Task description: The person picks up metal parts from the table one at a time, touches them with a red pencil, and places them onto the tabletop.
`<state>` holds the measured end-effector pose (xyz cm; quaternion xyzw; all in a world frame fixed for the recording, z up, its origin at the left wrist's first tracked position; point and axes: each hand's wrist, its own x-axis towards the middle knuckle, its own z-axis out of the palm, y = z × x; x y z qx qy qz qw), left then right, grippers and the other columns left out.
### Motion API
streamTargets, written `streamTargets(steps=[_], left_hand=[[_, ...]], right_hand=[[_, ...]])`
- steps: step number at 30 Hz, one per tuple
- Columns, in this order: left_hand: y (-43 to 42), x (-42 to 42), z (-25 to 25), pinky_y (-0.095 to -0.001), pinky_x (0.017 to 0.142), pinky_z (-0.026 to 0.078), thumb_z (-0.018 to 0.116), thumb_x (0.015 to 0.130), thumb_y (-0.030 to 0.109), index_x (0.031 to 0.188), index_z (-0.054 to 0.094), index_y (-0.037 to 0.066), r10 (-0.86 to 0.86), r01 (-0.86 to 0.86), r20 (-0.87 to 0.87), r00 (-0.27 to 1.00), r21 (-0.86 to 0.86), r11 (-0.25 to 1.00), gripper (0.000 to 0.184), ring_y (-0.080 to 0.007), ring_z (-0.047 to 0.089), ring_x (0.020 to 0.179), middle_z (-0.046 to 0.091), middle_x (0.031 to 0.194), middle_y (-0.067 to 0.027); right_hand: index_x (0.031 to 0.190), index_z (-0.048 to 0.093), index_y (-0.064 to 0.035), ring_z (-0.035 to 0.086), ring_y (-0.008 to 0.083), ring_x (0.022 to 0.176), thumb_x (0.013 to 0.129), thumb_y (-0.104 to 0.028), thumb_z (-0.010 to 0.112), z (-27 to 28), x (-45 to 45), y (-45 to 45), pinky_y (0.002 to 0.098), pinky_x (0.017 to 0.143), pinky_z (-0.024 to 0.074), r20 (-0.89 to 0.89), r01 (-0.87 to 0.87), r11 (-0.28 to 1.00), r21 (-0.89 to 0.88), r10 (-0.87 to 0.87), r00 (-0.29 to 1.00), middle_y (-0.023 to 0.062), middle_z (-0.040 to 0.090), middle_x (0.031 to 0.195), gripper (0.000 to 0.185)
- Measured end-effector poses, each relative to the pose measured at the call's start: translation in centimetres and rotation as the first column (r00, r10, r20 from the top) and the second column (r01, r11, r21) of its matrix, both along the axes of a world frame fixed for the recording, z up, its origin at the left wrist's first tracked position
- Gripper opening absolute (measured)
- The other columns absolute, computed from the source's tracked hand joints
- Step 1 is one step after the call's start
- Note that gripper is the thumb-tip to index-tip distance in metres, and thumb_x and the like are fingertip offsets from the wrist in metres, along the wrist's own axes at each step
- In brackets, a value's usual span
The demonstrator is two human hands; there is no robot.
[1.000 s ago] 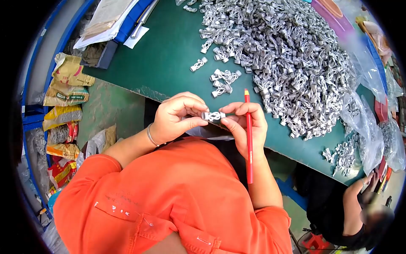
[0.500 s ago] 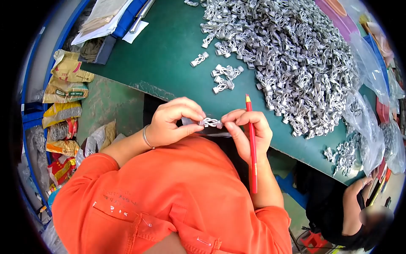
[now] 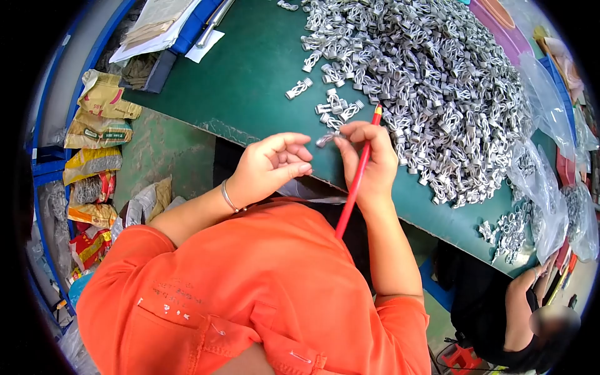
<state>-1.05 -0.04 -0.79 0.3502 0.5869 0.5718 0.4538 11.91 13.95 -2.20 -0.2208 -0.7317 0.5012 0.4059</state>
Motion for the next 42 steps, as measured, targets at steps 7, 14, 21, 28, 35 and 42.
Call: streamTargets(steps=[7,14,21,28,35,42], left_hand=[[0.6,-0.4,1.4,-0.0268,0.075,0.055,0.06,0.089,0.003,0.109,0.057,-0.007,-0.046,0.058,0.241,0.969,-0.042,0.997,0.023,-0.0166,0.066,0.083,0.065,0.096,-0.0112],[0.3,-0.3,0.8,-0.027,0.08,0.054,0.062,0.082,-0.009,0.099,0.06,-0.006,0.01,-0.005,-0.025,1.0,0.187,0.982,0.017,-0.0162,0.064,0.09,0.059,0.1,-0.0102],[0.4,-0.3,1.0,-0.0269,0.081,0.054,0.063,0.08,-0.012,0.098,0.06,-0.006,-0.002,0.013,-0.052,0.999,0.211,0.977,0.019,-0.016,0.064,0.09,0.058,0.101,-0.01],[0.2,-0.3,1.0,-0.0264,0.08,0.054,0.064,0.079,-0.011,0.099,0.06,-0.006,-0.031,0.032,-0.017,0.999,0.108,0.994,0.021,-0.0153,0.064,0.089,0.058,0.1,-0.0094],[0.3,-0.3,1.0,-0.0275,0.08,0.054,0.065,0.078,-0.013,0.098,0.059,-0.005,0.006,0.013,-0.072,0.997,0.257,0.966,0.023,-0.0158,0.06,0.093,0.055,0.105,-0.0114],[0.2,-0.3,0.6,-0.0275,0.079,0.055,0.066,0.077,-0.012,0.096,0.06,-0.004,0.01,0.036,-0.151,0.989,0.299,0.954,0.022,-0.0159,0.06,0.093,0.055,0.105,-0.0111]], right_hand=[[0.093,0.043,-0.004,0.059,0.0138,0.084,0.079,0.014,0.063,1.4,1.8,-1.6,0.0258,0.073,0.0519,-0.204,-0.178,0.916,-0.36,0.109,0.973,0.0127,0.059,0.096,0.03],[0.093,0.043,-0.0037,0.062,0.0144,0.079,0.085,0.009,0.058,2.0,2.7,-2.1,0.0252,0.067,0.0546,-0.244,-0.24,0.848,-0.472,0.136,0.96,0.0161,0.059,0.098,0.022],[0.093,0.043,-0.0037,0.061,0.0127,0.077,0.084,0.011,0.058,2.0,2.9,-2.1,0.0235,0.065,0.0541,-0.257,-0.245,0.846,-0.474,0.133,0.957,0.0162,0.06,0.098,0.023],[0.095,0.043,-0.0052,0.061,0.0166,0.079,0.083,0.01,0.06,1.7,3.0,-2.4,0.0259,0.067,0.0532,-0.206,-0.224,0.841,-0.492,0.137,0.969,0.0157,0.059,0.096,0.026],[0.1,0.039,-0.0047,0.061,0.0253,0.101,0.076,0.021,0.059,1.4,2.8,-2.4,0.0304,0.08,0.0561,-0.324,-0.317,0.865,-0.388,0.194,0.926,0.0162,0.051,0.109,0.04],[0.101,0.037,-0.0045,0.06,0.027,0.104,0.075,0.022,0.059,1.1,2.8,-2.5,0.0319,0.082,0.0566,-0.341,-0.324,0.871,-0.37,0.198,0.919,0.0171,0.048,0.113,0.044]])
